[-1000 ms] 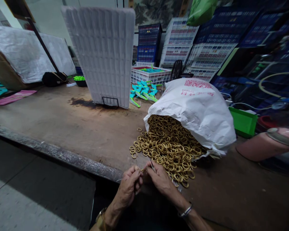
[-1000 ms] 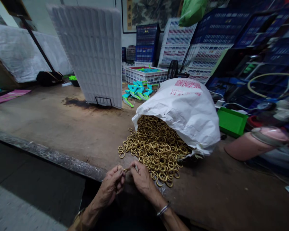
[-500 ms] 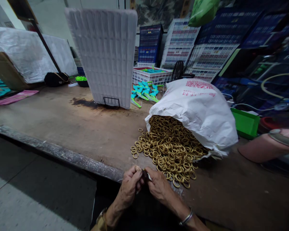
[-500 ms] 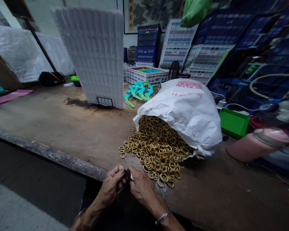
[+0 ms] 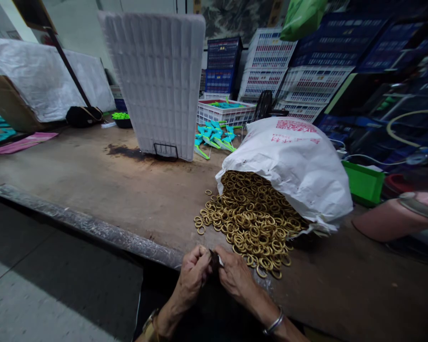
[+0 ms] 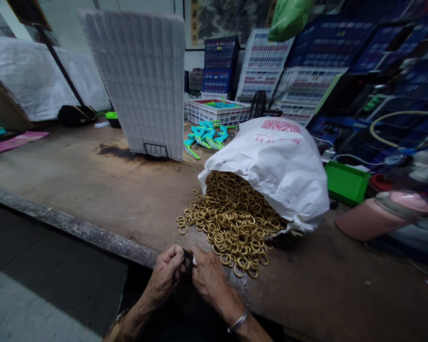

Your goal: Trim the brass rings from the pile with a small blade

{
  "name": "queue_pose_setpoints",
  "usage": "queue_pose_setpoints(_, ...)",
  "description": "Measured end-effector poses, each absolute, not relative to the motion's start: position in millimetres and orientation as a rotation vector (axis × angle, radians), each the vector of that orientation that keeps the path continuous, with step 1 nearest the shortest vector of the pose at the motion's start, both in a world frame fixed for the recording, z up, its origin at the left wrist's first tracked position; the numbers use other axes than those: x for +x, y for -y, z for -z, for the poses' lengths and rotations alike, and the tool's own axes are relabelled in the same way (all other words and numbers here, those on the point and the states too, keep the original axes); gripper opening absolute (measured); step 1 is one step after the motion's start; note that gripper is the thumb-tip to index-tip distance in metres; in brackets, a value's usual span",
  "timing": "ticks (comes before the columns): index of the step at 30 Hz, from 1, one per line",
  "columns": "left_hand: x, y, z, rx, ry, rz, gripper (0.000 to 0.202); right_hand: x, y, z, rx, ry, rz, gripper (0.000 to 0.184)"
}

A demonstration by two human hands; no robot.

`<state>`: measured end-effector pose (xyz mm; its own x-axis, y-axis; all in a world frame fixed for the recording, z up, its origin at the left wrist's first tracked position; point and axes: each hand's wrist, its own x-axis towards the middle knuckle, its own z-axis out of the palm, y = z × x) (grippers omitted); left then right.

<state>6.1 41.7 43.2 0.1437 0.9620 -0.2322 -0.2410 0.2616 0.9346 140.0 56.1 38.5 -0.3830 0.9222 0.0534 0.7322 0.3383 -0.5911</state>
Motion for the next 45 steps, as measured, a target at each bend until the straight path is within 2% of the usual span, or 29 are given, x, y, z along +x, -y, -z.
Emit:
queue_pose_setpoints(5,5,-41,-47,0.862,-1.038,-1.041,0.035,139,-58,-45,-1.394,2.243,-0.872,0.020)
queue_pose_setpoints(21,-4,-39,-42,1.111,-1.061,-1.117,0.037,136,-58,-50,-1.378,2.364,-0.946,0.024)
queue_pose_setpoints(27,-10,-17,-60,0.893,-0.973,-1.020,0.035,126,-71,-47,-1.582,2.512,-0.600,0.024)
queue_pose_setpoints(30,-13,-16,-69,0.659,-0.821,-1.043,0.033,115,-84,-43,-1.640,2.453,-0.456,0.032)
queue_pose_setpoints(32,-17,-19,-69,0.510,-0.778,-1.055,0.030,107,-93,-40,-1.720,2.358,-0.384,0.030)
queue_pose_setpoints(35,-23,-23,-62,0.451,-0.790,-1.086,0.027,98,-104,-39,-1.852,2.251,-0.315,0.019)
queue_pose_setpoints(45,-32,-28,-51,0.209,-0.752,-1.046,0.029,93,-118,-35,-1.902,2.170,-0.273,0.022)
